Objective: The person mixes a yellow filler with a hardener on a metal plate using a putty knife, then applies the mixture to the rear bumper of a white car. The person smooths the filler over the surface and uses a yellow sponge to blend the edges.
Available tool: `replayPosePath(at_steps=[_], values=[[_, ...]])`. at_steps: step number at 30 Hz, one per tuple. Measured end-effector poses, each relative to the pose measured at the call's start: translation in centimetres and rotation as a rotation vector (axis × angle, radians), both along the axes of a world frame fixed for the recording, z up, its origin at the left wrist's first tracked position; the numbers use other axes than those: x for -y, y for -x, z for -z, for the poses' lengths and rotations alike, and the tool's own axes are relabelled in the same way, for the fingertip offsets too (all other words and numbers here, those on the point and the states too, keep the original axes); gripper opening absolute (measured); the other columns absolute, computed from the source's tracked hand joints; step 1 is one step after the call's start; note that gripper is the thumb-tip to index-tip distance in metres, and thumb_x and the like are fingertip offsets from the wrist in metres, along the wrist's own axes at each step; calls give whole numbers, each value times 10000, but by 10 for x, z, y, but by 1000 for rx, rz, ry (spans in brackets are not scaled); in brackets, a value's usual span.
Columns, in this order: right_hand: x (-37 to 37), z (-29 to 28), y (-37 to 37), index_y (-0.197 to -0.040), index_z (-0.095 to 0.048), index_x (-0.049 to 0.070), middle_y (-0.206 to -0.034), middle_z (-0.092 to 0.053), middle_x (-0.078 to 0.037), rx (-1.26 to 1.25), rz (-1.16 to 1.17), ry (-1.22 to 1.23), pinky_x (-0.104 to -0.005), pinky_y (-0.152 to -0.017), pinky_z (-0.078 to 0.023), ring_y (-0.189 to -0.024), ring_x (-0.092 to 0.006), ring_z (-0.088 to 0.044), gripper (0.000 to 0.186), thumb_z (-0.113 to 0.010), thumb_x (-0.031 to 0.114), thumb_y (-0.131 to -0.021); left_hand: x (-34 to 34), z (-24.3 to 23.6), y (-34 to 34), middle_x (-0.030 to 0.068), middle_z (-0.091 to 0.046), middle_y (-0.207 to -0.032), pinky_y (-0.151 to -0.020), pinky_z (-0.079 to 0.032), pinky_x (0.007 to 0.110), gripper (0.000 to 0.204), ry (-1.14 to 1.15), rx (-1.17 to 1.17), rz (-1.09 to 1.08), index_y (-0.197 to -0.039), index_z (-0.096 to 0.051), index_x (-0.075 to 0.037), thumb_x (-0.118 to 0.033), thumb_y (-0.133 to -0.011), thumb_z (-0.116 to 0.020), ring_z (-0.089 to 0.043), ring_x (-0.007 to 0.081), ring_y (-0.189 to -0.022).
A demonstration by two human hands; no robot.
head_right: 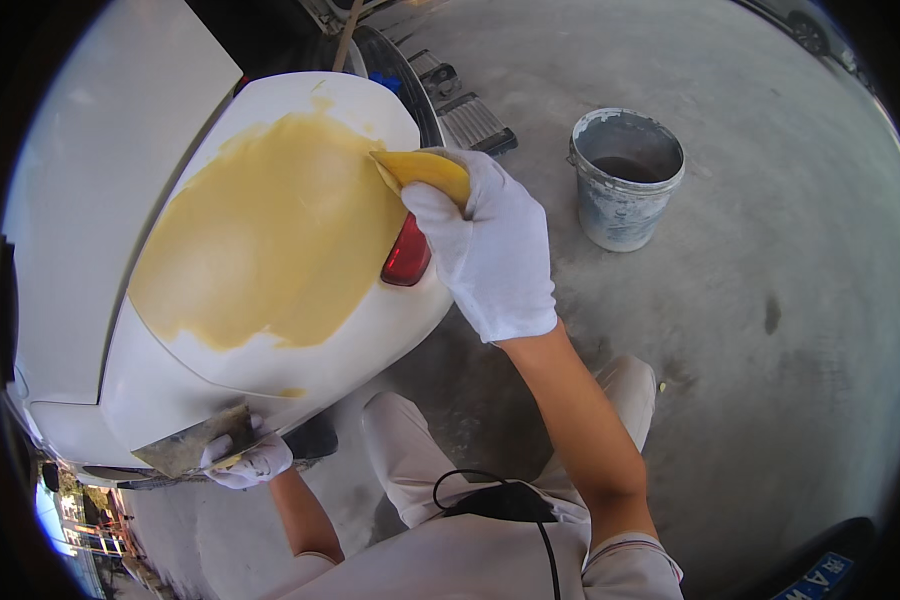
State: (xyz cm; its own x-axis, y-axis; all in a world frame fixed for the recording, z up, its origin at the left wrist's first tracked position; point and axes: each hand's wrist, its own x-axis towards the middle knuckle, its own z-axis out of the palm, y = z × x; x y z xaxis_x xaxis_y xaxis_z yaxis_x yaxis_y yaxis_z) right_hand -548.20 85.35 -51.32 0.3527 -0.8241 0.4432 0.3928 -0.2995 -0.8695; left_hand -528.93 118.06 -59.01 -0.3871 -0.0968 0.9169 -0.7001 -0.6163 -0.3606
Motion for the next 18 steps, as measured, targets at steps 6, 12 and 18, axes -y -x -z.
replayPosePath(at_steps=[6, 12, 18], values=[[-15, 10, 15, -1248, -723, 18, -1113, -771, -110, 0, -57, -23, -298, -911, -559, -979, -170, -726, 317, -776, 155, -967, 9, -5, -4, 102, -551, -885, -502, -542, 272, 408, 39, 124, -27, -1127, -551, 60, -345, -1085, -588, -595, 192, -637], [29, -5, -7, -1271, -691, -55, -1135, -775, -87, 96, -151, -72, -277, -921, -546, -985, -123, -686, 335, -741, 122, -991, 1, -8, -7, 98, -567, -901, -503, -454, 278, 607, -41, 84, 61, -1498, -467, 59, -295, -1053, -678, -563, 200, -668], [9, 0, -6, -1263, -715, 0, -1115, -765, -107, 51, -48, -9, -300, -927, -546, -971, -187, -705, 320, -753, 116, -968, 9, -17, 2, 97, -568, -922, -524, -442, 293, 535, -32, 309, -264, -1468, -497, 72, -273, -1083, -635, -553, 195, -682]])
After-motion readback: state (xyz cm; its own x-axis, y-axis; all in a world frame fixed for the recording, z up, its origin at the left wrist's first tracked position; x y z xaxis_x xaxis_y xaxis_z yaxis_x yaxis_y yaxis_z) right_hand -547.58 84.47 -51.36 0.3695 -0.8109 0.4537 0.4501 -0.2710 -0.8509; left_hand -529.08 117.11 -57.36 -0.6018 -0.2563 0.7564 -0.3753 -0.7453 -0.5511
